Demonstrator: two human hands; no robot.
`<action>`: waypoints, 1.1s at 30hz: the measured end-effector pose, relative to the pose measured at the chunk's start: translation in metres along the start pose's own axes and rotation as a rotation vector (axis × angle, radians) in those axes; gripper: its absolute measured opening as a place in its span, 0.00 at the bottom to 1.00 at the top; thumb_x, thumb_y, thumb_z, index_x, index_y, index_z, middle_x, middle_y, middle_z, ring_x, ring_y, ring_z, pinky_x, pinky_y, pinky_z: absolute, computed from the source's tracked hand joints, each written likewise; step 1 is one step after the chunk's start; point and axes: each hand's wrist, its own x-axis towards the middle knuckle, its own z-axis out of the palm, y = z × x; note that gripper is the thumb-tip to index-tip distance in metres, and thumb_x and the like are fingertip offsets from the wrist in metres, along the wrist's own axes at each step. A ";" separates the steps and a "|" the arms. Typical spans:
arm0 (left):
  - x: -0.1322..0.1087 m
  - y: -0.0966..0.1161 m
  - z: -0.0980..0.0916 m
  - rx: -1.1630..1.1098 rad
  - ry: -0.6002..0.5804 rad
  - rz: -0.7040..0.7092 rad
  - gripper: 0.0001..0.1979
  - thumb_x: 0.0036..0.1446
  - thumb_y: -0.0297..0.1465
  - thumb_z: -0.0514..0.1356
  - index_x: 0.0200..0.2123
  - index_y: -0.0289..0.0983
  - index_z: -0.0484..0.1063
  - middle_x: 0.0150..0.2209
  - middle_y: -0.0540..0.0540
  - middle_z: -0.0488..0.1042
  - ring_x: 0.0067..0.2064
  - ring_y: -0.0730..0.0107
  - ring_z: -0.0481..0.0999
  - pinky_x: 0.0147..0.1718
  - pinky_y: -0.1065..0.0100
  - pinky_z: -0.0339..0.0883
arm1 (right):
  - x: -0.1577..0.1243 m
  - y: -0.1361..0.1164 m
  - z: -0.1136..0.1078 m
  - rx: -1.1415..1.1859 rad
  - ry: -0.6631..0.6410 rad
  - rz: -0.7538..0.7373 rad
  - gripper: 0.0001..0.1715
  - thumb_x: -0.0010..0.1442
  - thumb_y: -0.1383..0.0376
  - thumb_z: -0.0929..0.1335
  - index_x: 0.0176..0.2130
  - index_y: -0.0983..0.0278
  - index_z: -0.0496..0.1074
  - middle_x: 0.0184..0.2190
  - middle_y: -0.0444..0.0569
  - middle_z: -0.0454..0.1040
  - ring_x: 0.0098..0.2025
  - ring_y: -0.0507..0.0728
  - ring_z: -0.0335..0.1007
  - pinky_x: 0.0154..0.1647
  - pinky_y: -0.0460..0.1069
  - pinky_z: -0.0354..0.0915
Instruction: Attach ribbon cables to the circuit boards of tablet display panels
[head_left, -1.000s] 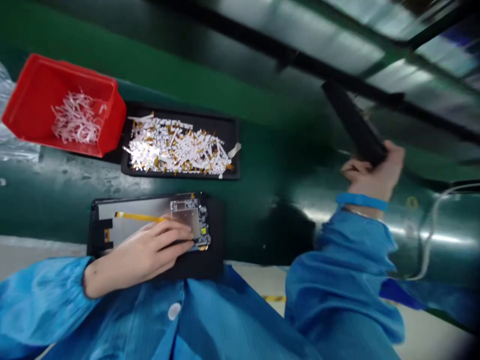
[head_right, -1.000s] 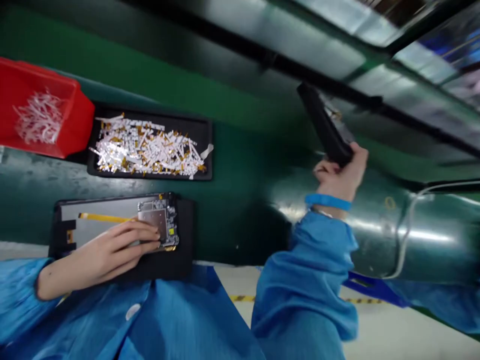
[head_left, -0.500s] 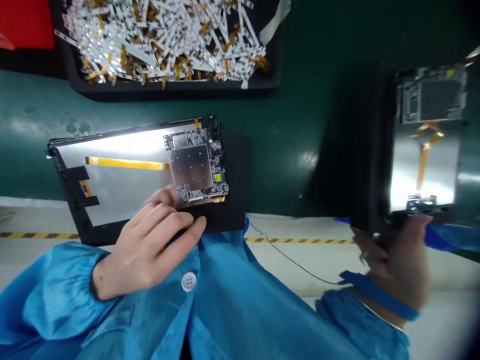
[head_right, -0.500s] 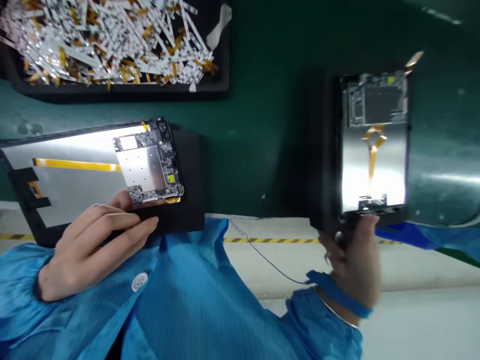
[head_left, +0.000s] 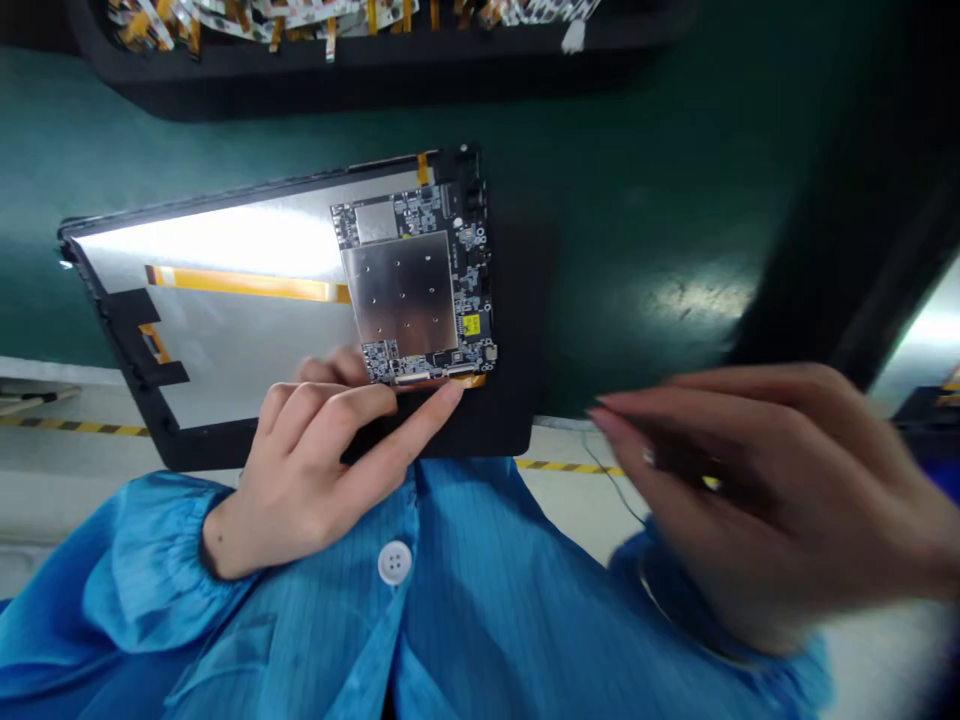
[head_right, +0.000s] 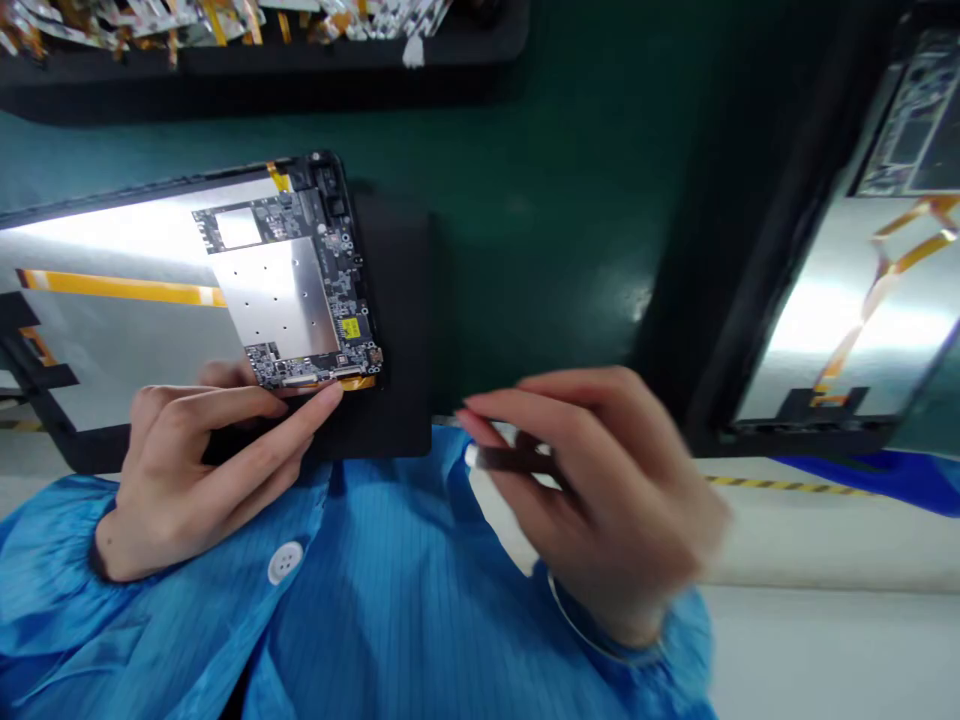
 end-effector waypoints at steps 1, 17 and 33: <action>-0.001 -0.001 0.000 0.000 -0.029 -0.008 0.22 0.64 0.24 0.58 0.60 0.41 0.67 0.40 0.47 0.71 0.38 0.66 0.70 0.34 0.64 0.57 | 0.007 -0.008 0.014 -0.040 0.021 -0.119 0.13 0.51 0.75 0.77 0.37 0.61 0.79 0.32 0.47 0.74 0.26 0.47 0.65 0.20 0.42 0.65; -0.008 -0.003 0.008 -0.132 -0.087 -0.133 0.24 0.65 0.27 0.58 0.61 0.53 0.65 0.33 0.51 0.73 0.34 0.69 0.69 0.33 0.65 0.62 | 0.019 -0.014 0.055 0.126 -0.056 -0.068 0.08 0.59 0.69 0.73 0.38 0.56 0.74 0.33 0.44 0.76 0.30 0.52 0.74 0.25 0.46 0.70; -0.007 -0.011 0.006 -0.028 -0.146 -0.005 0.23 0.67 0.30 0.55 0.64 0.49 0.60 0.32 0.51 0.70 0.32 0.71 0.68 0.30 0.66 0.60 | 0.019 -0.012 0.056 0.125 -0.048 -0.053 0.08 0.58 0.66 0.74 0.38 0.54 0.75 0.33 0.44 0.76 0.28 0.52 0.73 0.23 0.47 0.72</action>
